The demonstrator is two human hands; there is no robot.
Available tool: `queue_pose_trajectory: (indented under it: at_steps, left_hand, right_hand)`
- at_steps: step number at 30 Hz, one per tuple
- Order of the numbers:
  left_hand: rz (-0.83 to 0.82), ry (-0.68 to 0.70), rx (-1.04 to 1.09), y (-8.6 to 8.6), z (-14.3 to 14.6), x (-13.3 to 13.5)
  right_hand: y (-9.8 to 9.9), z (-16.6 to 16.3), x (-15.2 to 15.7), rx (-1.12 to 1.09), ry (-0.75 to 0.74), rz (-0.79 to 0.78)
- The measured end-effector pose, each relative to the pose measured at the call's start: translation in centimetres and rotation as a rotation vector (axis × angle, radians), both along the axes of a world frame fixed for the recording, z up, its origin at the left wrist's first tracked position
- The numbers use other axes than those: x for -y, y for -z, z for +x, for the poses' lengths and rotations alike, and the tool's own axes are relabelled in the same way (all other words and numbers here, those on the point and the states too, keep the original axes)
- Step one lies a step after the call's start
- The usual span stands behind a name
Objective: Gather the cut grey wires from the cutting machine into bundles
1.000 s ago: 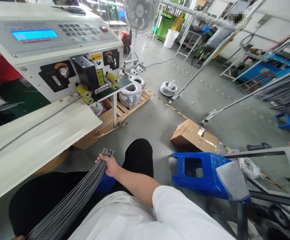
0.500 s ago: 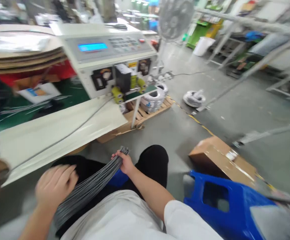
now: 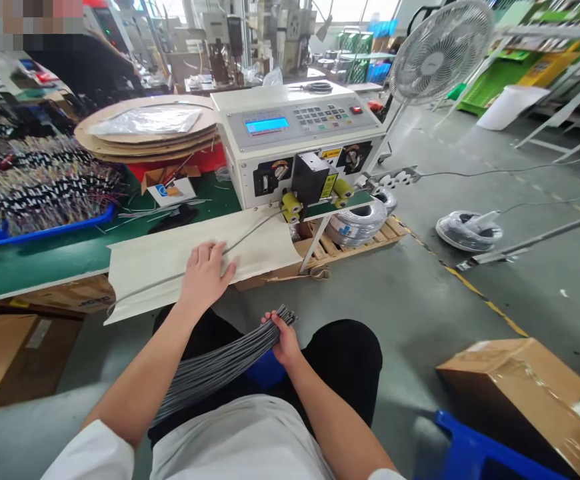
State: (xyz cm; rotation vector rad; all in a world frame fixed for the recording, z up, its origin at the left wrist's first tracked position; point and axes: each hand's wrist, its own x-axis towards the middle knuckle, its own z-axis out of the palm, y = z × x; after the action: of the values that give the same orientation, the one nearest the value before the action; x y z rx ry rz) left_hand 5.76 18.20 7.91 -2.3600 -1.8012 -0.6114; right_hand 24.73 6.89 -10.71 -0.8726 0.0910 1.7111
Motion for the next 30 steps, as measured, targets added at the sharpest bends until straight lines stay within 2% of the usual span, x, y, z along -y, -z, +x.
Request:
queue_pose_trajectory:
  at_steps: [3, 8, 13, 17, 20, 22, 26, 30]
  left_hand:
    - [0.001, 0.012, -0.003, -0.1, 0.0, 0.5]
    - [-0.097, 0.042, -0.03, 0.1, 0.5, 1.5]
    - [-0.167, 0.109, -0.078, 0.1, -0.8, 2.7]
    - [-0.051, 0.172, -0.078, 0.2, -2.8, 5.3]
    - [0.063, 0.29, -0.124, 1.5, -3.6, 8.9]
    - [0.065, 0.346, -0.164, 2.9, -3.7, 11.5]
    - [-0.108, 0.304, -0.221, 5.4, -3.6, 15.7]
    - [-0.306, 0.2, -0.234, 7.0, -3.7, 17.4]
  right_hand:
    - [0.0, -0.2, -0.1, -0.003, -0.001, -0.009]
    - [0.0, -0.4, -0.2, 0.01, 0.003, -0.015]
    - [0.6, -0.1, -0.1, 0.064, 0.013, -0.03]
    - [1.0, 0.1, 0.0, 0.087, 0.012, -0.018]
    - [0.7, 0.1, 0.0, 0.056, 0.023, -0.03]
    - [0.1, -0.1, 0.0, 0.057, 0.032, -0.02]
    - [-1.2, -0.4, 0.2, 0.06, 0.039, -0.029]
    - [-0.8, -0.4, 0.4, 0.008, -0.002, -0.007]
